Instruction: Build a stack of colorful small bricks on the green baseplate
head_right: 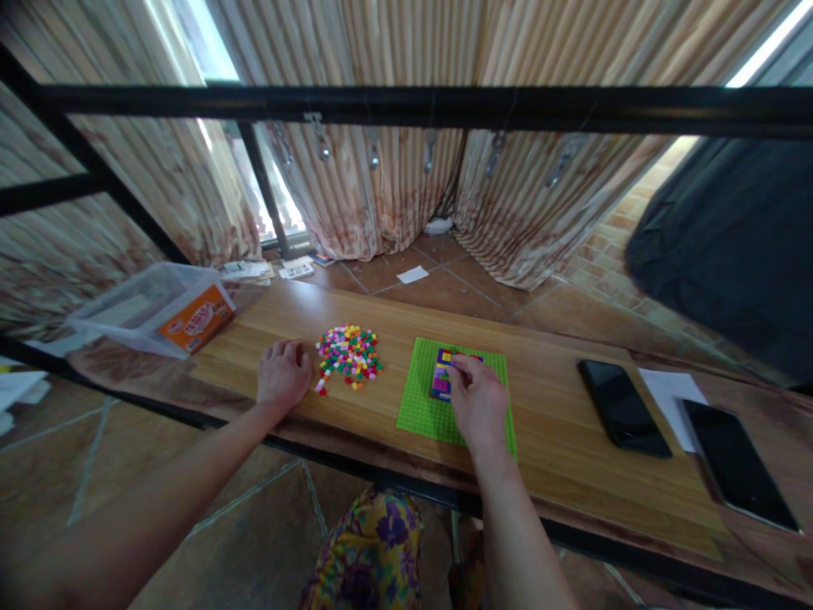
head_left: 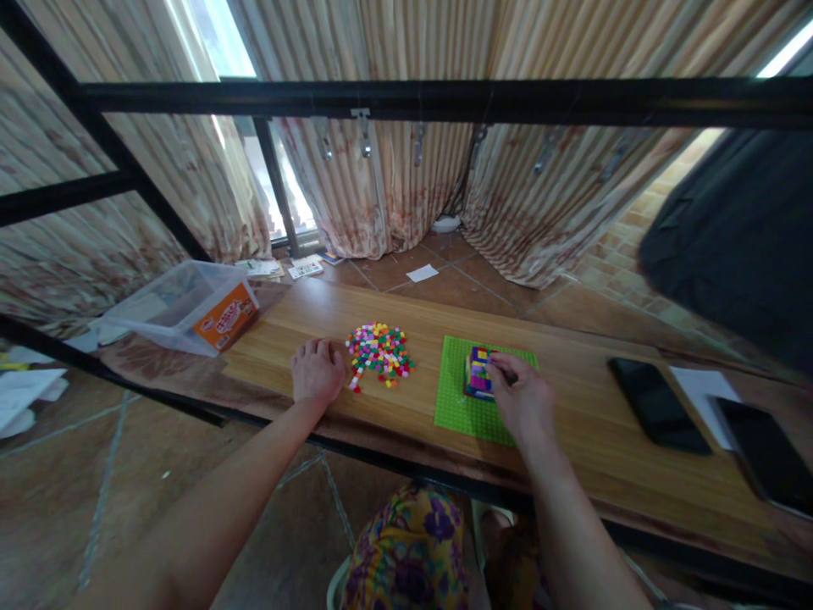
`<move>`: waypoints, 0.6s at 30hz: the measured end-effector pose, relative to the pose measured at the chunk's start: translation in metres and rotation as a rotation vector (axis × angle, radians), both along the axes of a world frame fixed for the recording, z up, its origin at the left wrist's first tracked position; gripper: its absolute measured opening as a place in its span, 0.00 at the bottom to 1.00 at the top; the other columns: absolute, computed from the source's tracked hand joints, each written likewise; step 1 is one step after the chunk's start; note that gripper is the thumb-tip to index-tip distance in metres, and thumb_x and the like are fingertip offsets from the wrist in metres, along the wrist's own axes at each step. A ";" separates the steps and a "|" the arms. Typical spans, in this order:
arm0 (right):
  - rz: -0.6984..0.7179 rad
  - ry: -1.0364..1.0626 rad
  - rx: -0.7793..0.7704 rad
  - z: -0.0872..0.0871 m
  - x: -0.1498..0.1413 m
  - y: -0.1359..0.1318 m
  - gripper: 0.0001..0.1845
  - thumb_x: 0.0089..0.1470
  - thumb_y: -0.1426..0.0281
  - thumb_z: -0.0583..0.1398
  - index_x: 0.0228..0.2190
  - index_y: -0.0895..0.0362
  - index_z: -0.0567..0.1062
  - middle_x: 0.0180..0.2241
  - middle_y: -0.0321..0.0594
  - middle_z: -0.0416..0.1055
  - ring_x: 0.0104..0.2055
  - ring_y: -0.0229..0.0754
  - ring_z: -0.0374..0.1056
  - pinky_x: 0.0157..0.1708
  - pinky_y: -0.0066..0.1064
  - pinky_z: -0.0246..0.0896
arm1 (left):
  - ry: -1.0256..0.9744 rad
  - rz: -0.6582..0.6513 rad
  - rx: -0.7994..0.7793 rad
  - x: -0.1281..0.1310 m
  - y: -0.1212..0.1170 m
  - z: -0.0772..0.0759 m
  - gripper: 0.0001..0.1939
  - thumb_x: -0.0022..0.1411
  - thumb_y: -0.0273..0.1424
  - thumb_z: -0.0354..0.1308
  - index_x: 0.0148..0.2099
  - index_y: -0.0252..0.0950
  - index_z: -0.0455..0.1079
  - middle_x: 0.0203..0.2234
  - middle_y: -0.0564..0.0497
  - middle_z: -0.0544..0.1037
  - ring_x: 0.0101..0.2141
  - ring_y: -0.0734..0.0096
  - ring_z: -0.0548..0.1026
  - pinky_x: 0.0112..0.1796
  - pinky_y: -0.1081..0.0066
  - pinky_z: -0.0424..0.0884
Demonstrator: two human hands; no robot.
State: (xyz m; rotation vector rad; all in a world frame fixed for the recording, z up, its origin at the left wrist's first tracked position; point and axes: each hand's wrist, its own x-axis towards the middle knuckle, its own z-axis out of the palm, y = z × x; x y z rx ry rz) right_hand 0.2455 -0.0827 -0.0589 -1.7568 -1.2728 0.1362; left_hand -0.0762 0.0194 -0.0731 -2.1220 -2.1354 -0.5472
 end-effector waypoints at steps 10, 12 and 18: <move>-0.022 0.161 0.008 0.001 -0.005 0.005 0.16 0.51 0.57 0.61 0.33 0.55 0.80 0.32 0.45 0.82 0.33 0.47 0.76 0.39 0.38 0.70 | -0.007 -0.007 0.001 -0.001 0.001 -0.001 0.21 0.66 0.34 0.48 0.55 0.30 0.72 0.53 0.37 0.75 0.53 0.46 0.70 0.53 0.52 0.65; -0.022 0.169 0.003 0.001 -0.005 0.006 0.16 0.51 0.57 0.61 0.34 0.55 0.80 0.31 0.45 0.81 0.31 0.46 0.76 0.35 0.37 0.70 | -0.003 -0.009 -0.002 -0.001 0.001 -0.002 0.21 0.66 0.34 0.47 0.55 0.30 0.72 0.53 0.36 0.75 0.53 0.46 0.70 0.54 0.52 0.65; -0.033 0.146 -0.051 -0.002 -0.005 0.009 0.15 0.52 0.59 0.60 0.36 0.55 0.79 0.29 0.42 0.80 0.29 0.47 0.75 0.33 0.36 0.67 | 0.000 -0.005 -0.004 0.000 0.000 0.000 0.20 0.66 0.34 0.47 0.54 0.31 0.72 0.53 0.37 0.75 0.53 0.47 0.70 0.53 0.53 0.66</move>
